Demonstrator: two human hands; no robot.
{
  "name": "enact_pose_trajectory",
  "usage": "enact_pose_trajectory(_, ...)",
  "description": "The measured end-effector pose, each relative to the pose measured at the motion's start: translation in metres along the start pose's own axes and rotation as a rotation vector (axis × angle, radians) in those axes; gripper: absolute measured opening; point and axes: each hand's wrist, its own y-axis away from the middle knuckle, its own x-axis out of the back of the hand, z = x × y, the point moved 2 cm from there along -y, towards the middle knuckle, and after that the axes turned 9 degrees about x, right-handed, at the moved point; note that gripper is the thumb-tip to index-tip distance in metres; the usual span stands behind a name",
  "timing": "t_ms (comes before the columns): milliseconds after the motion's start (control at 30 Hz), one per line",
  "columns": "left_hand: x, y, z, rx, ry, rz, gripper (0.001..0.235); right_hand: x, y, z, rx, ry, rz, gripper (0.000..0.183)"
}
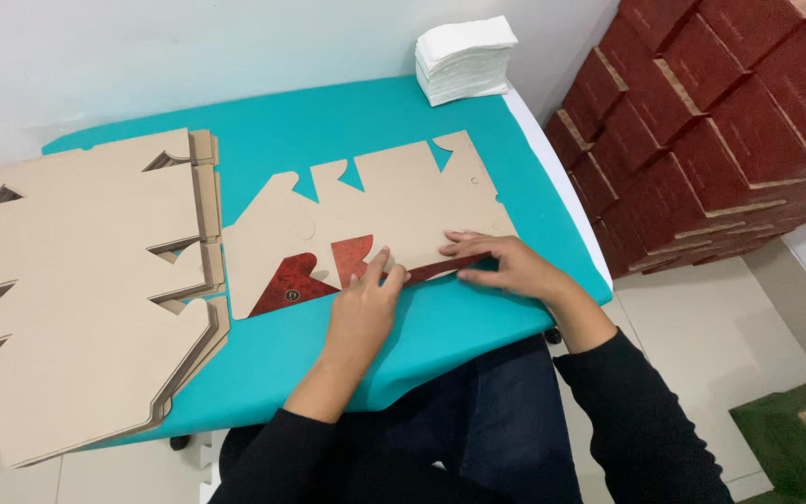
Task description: The person folds a flat cardboard piece into a box shape on a teal table. They then place a white tissue inside the assembled box and close the lid.
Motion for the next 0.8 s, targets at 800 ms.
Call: enact_pose_trajectory(800,0.002,0.005,0.041,0.046,0.266,-0.365,0.089,-0.047,-0.004,0.032,0.164,0.837,-0.117,0.034)
